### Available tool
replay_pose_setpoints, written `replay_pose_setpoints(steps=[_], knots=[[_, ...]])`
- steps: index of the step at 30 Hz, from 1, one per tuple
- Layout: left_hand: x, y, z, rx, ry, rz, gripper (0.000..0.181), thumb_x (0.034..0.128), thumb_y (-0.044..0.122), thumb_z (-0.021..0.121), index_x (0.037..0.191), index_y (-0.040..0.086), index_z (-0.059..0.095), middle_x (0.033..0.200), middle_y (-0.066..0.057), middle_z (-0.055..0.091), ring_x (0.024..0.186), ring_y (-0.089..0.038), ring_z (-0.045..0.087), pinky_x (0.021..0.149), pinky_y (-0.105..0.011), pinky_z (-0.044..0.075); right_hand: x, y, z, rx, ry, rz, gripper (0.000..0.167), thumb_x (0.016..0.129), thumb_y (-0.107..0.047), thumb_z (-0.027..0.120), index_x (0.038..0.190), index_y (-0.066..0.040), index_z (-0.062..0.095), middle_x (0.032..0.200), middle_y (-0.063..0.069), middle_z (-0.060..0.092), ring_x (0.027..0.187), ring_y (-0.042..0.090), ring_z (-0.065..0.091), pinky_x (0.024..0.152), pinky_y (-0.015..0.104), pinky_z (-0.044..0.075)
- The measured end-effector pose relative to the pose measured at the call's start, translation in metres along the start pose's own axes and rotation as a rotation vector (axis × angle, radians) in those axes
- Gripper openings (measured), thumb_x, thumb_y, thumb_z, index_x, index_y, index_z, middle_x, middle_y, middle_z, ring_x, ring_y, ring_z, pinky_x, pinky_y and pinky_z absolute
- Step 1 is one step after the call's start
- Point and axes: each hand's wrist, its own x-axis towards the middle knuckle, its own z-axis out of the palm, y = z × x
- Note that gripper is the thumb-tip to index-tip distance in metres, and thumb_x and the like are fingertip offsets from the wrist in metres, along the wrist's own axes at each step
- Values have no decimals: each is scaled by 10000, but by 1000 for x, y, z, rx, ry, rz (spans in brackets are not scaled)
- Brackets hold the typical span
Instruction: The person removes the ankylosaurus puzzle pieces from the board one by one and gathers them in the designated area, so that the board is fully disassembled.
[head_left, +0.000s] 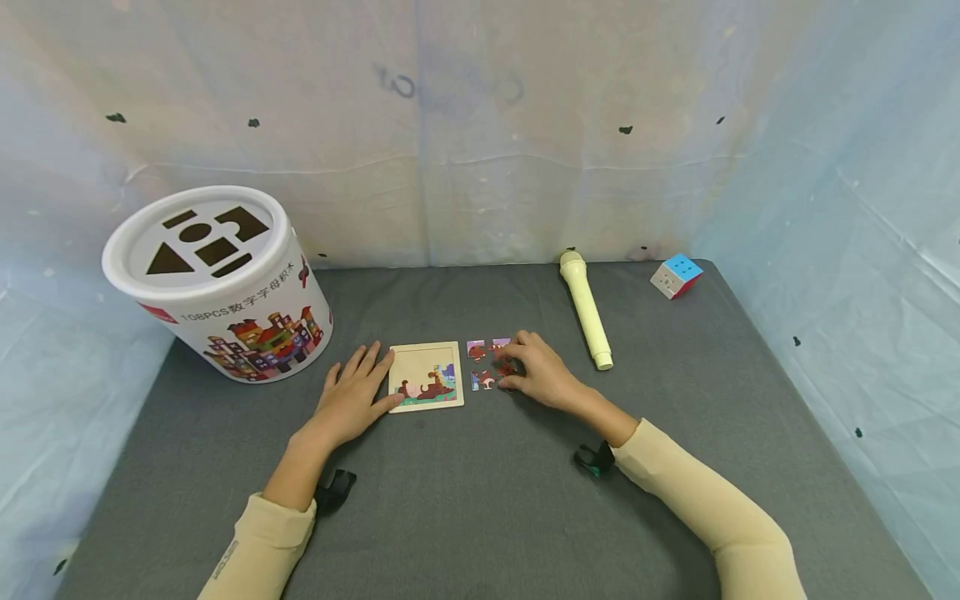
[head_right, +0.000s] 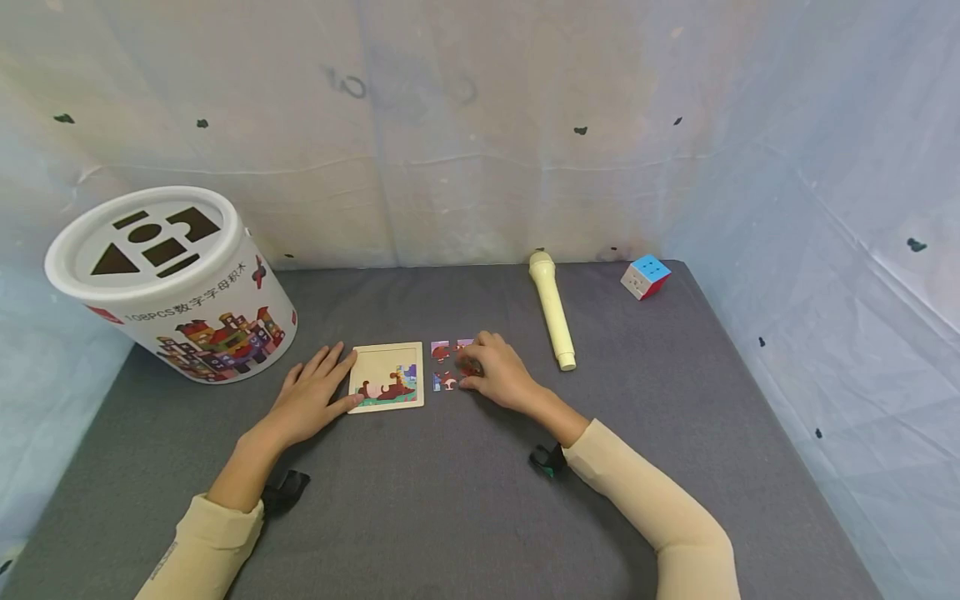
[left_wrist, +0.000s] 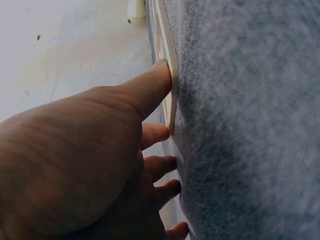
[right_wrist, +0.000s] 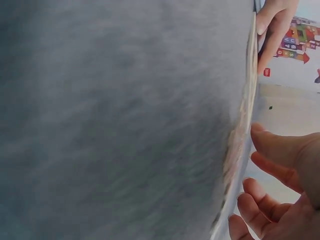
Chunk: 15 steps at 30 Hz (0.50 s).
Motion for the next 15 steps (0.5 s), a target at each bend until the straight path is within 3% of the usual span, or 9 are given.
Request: replay_pose_setpoints(steps=[10, 15], knots=[[0, 0, -1, -4, -2, 0, 769, 988, 433, 606, 1580, 66, 279, 1627, -228, 176, 1487, -444, 126, 1111, -709, 89, 28, -31, 14, 15, -47, -100, 414, 824, -108, 829, 1201, -14, 686, 1147, 108, 660, 1065, 287, 535, 908, 444, 454], [1, 0, -1, 0, -9, -3, 771, 990, 446, 597, 1583, 71, 275, 1630, -223, 171, 1489, -440, 123, 1112, -708, 89, 37, -42, 24, 12, -76, -119, 426, 827, -114, 828, 1213, -20, 675, 1136, 120, 664, 1070, 290, 535, 913, 438, 450]])
